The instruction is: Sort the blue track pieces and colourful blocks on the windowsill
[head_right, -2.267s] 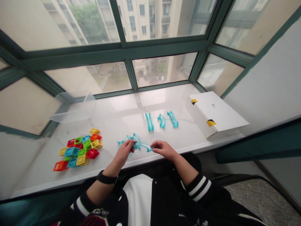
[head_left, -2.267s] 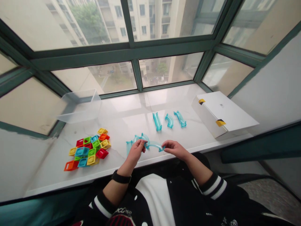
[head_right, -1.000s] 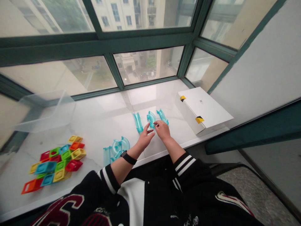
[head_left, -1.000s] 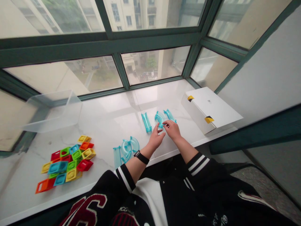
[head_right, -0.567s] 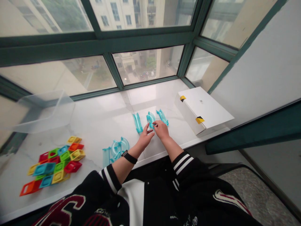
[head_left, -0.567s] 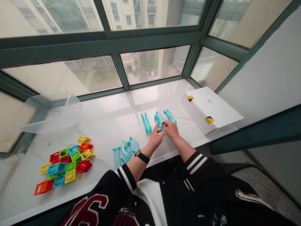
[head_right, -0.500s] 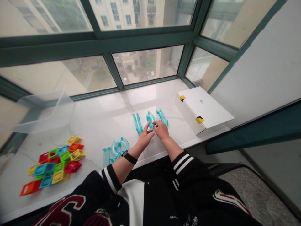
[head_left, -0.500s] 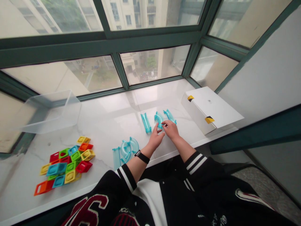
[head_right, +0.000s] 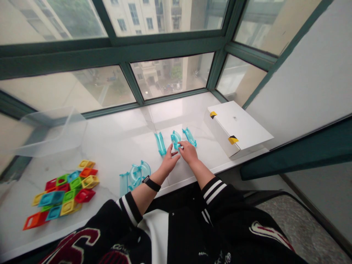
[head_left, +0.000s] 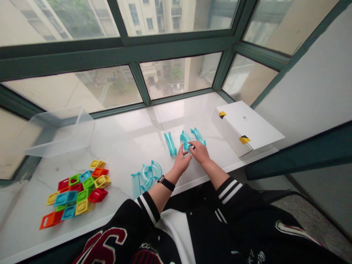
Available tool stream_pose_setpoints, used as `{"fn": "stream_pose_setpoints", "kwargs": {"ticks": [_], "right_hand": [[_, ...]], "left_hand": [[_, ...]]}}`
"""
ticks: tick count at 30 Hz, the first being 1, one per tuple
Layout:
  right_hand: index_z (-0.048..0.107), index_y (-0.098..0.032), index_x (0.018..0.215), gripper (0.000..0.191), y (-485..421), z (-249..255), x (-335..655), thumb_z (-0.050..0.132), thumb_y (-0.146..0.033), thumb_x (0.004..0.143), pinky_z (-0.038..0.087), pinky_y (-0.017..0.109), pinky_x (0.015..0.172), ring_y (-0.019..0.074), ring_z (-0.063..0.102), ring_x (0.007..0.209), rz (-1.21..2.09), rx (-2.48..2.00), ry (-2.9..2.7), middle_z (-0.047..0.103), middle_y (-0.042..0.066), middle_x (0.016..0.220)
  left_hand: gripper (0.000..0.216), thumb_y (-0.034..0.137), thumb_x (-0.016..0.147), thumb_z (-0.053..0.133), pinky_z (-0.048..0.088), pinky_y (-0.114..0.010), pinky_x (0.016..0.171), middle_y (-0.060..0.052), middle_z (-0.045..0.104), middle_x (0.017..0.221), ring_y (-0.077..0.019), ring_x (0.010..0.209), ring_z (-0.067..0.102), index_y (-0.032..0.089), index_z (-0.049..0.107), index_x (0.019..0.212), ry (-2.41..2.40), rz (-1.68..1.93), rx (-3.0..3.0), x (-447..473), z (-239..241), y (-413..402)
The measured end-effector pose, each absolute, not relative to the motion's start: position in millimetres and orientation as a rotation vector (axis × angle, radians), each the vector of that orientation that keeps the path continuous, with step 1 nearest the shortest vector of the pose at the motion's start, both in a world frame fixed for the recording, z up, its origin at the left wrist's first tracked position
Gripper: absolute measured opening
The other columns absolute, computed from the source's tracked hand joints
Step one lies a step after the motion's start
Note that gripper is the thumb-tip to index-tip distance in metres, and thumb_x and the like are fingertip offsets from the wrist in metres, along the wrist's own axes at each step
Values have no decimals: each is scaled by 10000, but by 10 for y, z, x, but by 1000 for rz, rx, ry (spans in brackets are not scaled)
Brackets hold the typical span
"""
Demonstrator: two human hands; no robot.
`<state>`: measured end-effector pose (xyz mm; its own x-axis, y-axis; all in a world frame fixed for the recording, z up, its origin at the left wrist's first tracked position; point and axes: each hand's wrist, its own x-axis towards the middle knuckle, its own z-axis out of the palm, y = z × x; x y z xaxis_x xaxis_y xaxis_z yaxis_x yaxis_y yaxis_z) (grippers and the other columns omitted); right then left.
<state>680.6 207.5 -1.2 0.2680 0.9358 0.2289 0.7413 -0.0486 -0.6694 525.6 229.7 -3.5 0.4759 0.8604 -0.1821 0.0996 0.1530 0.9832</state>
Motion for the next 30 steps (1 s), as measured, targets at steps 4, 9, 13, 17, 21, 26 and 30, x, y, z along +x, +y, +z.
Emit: {"fn": "stream_pose_setpoints", "kwargs": {"ticks": [4, 9, 13, 17, 21, 26, 30], "right_hand": [[648, -207, 1329, 438, 1993, -43, 6765, 624, -142, 896, 554, 370, 872, 176, 659, 786, 346, -1865, -1433, 722, 66, 1098], [615, -225, 1352, 459, 1970, -100, 6711, 622, -168, 897, 567, 408, 862, 191, 663, 779, 358, -1885, -1321, 730, 70, 1087], [602, -227, 1361, 469, 2009, -106, 6698, 631, -180, 895, 570, 419, 857, 198, 666, 774, 372, -1893, -1289, 741, 68, 1069], [603, -222, 1352, 460, 2027, -98, 6695, 631, -177, 895, 570, 414, 846, 207, 677, 777, 379, -1892, -1272, 749, 61, 1032], [610, -218, 1336, 443, 2022, -94, 6691, 622, -173, 896, 570, 410, 841, 211, 688, 787, 372, -1891, -1275, 750, 61, 1027], [611, -226, 1320, 431, 2029, -93, 6696, 606, -174, 893, 566, 420, 857, 216, 694, 809, 376, -1897, -1279, 758, 57, 1032], [587, -215, 1322, 447, 1998, -117, 6692, 602, -193, 876, 562, 404, 832, 211, 690, 777, 380, -1898, -1246, 753, 56, 1014]], "left_hand": [[1000, 301, 832, 801, 469, -518, 1154, -172, 219, 1751, -336, 1386, 586, 280, 246, 1665, 978, 678, 1311, 5273, -9, 2306], [1001, 280, 841, 787, 453, -529, 1166, -169, 207, 1755, -332, 1384, 589, 287, 228, 1671, 994, 679, 1298, 5286, 34, 2312], [1007, 287, 821, 804, 466, -523, 1152, -176, 208, 1754, -344, 1384, 586, 278, 252, 1663, 985, 672, 1278, 5285, 28, 2318], [992, 283, 828, 791, 480, -517, 1137, -169, 232, 1747, -339, 1378, 588, 287, 251, 1660, 962, 674, 1284, 5281, 12, 2323], [965, 257, 846, 773, 481, -524, 1133, -170, 239, 1744, -340, 1374, 588, 293, 250, 1656, 953, 666, 1303, 5272, 22, 2324], [911, 214, 877, 722, 477, -524, 1139, -174, 221, 1747, -336, 1375, 581, 274, 249, 1653, 968, 642, 1316, 5266, 31, 2322], [907, 206, 842, 749, 530, -523, 1080, -180, 272, 1721, -313, 1305, 625, 277, 302, 1628, 957, 638, 1324, 5217, 26, 2263]]}}
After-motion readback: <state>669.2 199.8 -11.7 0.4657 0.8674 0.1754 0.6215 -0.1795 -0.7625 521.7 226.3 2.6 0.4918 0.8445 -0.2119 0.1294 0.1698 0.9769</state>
